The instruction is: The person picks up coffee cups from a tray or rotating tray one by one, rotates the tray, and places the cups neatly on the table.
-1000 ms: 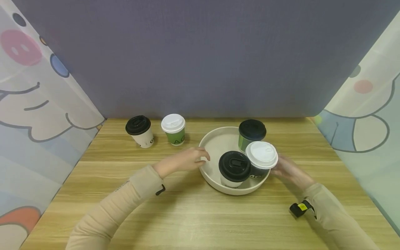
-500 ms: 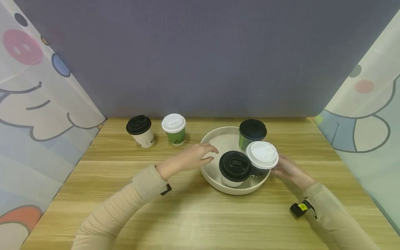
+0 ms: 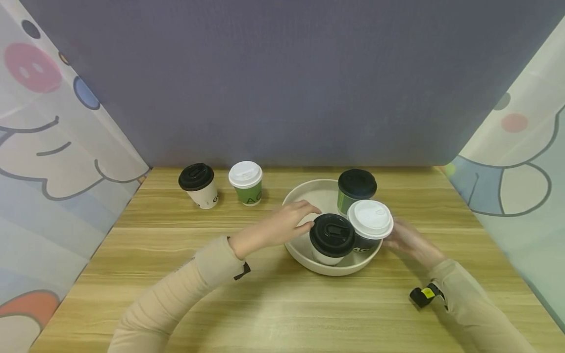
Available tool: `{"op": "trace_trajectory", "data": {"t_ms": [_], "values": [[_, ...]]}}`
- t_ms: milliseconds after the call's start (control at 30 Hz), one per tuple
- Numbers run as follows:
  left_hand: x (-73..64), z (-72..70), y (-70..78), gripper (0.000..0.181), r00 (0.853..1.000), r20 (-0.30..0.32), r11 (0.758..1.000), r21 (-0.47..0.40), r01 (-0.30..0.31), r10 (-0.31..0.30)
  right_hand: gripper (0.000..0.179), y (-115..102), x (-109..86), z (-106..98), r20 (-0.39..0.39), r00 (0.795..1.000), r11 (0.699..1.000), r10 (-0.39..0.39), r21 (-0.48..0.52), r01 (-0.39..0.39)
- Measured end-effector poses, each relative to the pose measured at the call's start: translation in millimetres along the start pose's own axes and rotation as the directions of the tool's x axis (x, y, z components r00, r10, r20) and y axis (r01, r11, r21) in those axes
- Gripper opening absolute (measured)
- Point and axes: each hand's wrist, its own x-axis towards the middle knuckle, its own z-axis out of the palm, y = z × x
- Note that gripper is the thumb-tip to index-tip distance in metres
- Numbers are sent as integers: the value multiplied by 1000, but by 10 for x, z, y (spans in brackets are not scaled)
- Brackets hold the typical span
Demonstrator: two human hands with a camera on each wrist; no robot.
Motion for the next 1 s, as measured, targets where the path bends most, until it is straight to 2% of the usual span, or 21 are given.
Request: {"op": "trace_trajectory", "data": {"t_ms": [267,433,733,1000], "values": [[73,-24,116,32,1000,28,1000,26,-2,1,22,12,-8,-16,34,999,999,-28,-44,29],[111,-23,174,35,999,49,999,52,-15,12,23,16,-7,-13,37,999,999,-31,-37,33],[176,30,258,40,997,71,995,89,-41,34,12,-5,-20,3,-19,1000,995,-1,-96,-1],[226,63,349,49,991,123,985,157,-65,46,15,5,-25,-5,-39,999,987,17,-159,-23]]}}
